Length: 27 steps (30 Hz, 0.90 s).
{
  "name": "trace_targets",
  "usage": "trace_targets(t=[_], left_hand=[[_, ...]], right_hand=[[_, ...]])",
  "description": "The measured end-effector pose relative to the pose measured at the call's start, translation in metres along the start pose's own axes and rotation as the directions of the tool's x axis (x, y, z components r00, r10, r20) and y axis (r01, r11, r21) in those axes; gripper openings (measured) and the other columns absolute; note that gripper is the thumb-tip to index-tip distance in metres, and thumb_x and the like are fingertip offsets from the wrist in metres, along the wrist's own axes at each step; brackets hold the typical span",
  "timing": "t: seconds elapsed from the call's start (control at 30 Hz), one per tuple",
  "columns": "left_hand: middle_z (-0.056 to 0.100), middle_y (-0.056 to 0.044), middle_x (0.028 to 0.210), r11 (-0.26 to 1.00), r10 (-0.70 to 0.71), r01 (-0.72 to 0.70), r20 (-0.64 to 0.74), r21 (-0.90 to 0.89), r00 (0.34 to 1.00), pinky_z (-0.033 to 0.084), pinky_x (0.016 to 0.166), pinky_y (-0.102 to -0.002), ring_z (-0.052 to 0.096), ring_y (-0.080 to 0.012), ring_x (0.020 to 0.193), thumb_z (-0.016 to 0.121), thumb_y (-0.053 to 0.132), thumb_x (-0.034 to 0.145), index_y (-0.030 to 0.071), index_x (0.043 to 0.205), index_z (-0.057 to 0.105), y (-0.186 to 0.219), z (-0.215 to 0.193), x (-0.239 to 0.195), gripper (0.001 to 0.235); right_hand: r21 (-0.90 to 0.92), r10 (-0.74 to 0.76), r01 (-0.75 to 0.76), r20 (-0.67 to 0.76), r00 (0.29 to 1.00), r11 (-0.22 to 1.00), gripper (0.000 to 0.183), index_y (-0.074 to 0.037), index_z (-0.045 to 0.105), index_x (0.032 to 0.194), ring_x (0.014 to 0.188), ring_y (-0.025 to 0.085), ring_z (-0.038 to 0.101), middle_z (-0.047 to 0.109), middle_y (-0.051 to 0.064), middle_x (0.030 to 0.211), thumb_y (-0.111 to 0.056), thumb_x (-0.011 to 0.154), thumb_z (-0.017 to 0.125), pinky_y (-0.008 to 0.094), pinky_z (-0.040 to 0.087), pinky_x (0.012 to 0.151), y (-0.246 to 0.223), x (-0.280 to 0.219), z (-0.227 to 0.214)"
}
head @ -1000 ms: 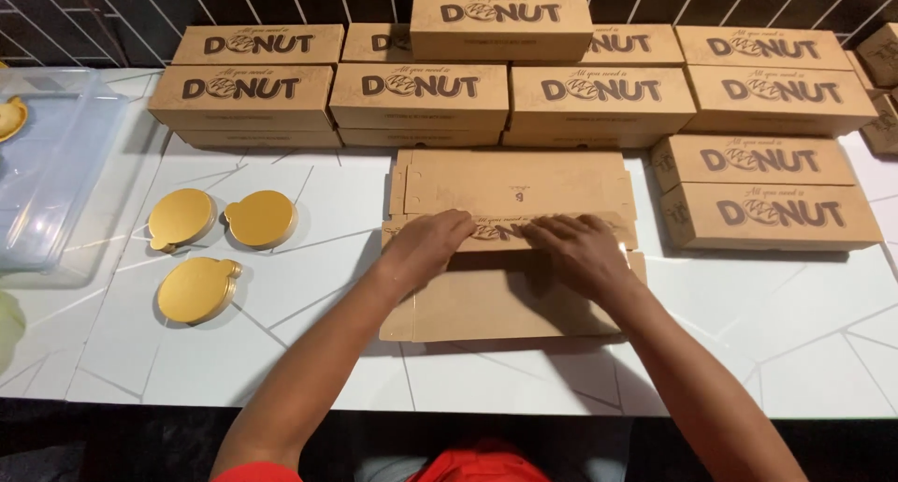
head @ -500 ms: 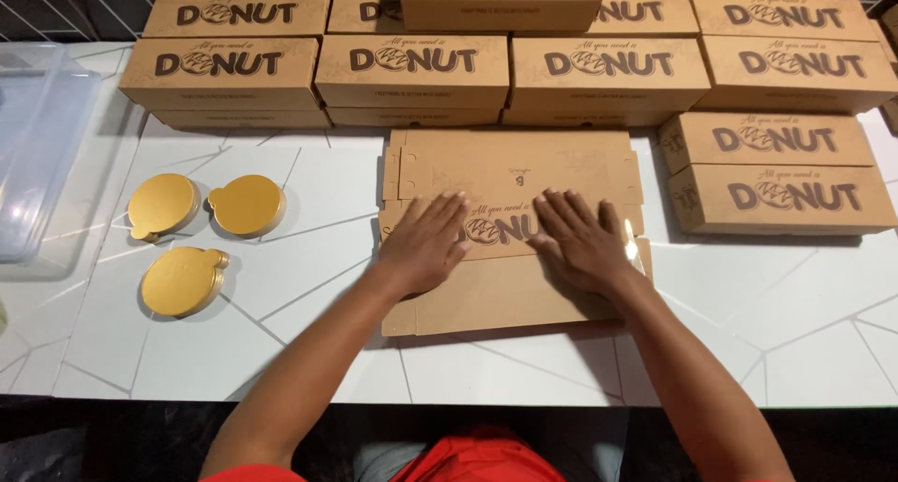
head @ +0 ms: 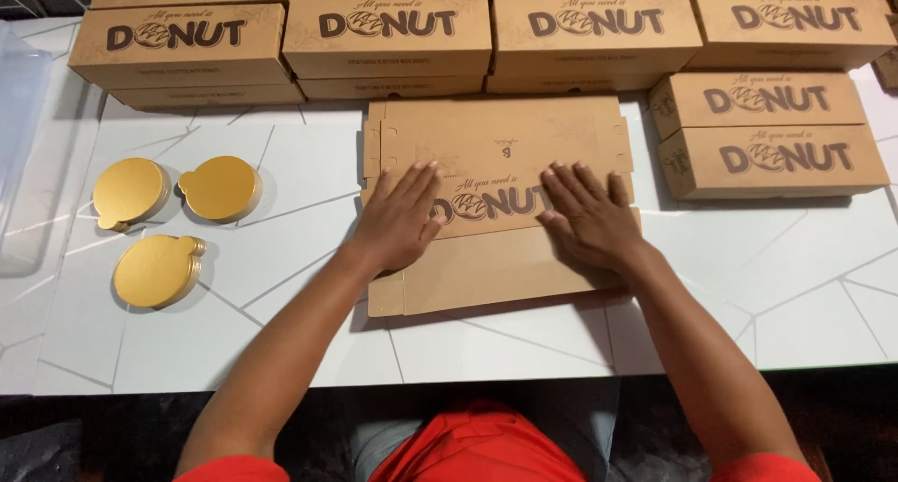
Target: The person assembles flat cardboard donut boxes on a white countertop. They fold the side flaps, tuck tabs into slots, and press the box into shape. The person repeats this process with multiple boxes, stacking the finished ones nearby.
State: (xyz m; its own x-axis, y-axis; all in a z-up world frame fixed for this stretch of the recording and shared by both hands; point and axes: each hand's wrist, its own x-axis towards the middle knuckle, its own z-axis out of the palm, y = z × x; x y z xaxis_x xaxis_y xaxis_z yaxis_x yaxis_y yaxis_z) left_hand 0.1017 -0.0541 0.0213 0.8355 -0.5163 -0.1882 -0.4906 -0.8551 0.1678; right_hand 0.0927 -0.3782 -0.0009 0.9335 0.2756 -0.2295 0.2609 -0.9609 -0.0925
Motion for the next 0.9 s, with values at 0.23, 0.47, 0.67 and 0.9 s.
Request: trace_targets(t=[0.23, 0.47, 0.67, 0.9], left_hand=[[0.014, -0.012, 0.173, 0.987, -0.027, 0.015, 0.070, 0.161, 0.997, 0.002, 0.108, -0.089, 0.004, -0.0310, 0.160, 0.032, 0.080, 0.093, 0.007, 0.164, 0.018, 0.035, -0.010, 0.009, 0.103], [0.019, -0.009, 0.172, 0.989, -0.031, 0.023, 0.051, 0.148, 0.998, 0.006, 0.114, -0.081, 0.013, -0.0333, 0.158, 0.027, 0.079, 0.096, 0.017, 0.165, 0.021, 0.016, 0.003, 0.002, 0.093], [0.061, -0.006, 0.135, 0.907, 0.347, -0.179, -0.434, 0.382, 0.831, 0.034, 0.111, -0.066, 0.052, -0.0302, 0.136, 0.049, 0.046, 0.102, 0.018, 0.136, 0.057, 0.023, 0.020, -0.026, 0.045], [0.073, -0.009, 0.100, 0.937, 0.339, -0.284, -0.322, 0.204, 0.884, 0.056, 0.085, -0.043, 0.072, -0.0288, 0.093, 0.077, 0.022, 0.084, 0.014, 0.121, 0.070, 0.052, 0.073, -0.068, 0.038]], right_hand=[[-0.061, 0.049, -0.047, 0.025, 0.998, 0.997, 0.087, -0.026, 0.017, 0.168, 0.159, 0.040, 0.006, 0.013, 0.007, 0.174, -0.077, 0.097, 0.020, 0.068, 0.001, 0.122, -0.041, -0.004, -0.002], [0.050, -0.117, 0.115, 0.044, 0.992, 0.992, 0.085, -0.027, 0.025, 0.165, 0.159, 0.038, 0.008, 0.016, 0.010, 0.174, -0.077, 0.097, 0.022, 0.064, 0.001, 0.123, -0.041, -0.043, -0.013], [-0.210, -0.436, 0.390, -0.269, 0.859, 0.897, 0.070, -0.030, 0.056, 0.144, 0.138, 0.029, 0.049, 0.053, 0.007, 0.145, -0.060, 0.082, 0.064, 0.054, 0.035, 0.114, -0.027, -0.095, 0.030], [-0.310, -0.484, 0.373, -0.537, 0.691, 0.875, 0.017, -0.022, 0.068, 0.114, 0.100, 0.016, 0.071, 0.071, -0.003, 0.100, -0.029, 0.100, 0.061, 0.034, 0.055, 0.088, -0.016, -0.075, 0.050]])
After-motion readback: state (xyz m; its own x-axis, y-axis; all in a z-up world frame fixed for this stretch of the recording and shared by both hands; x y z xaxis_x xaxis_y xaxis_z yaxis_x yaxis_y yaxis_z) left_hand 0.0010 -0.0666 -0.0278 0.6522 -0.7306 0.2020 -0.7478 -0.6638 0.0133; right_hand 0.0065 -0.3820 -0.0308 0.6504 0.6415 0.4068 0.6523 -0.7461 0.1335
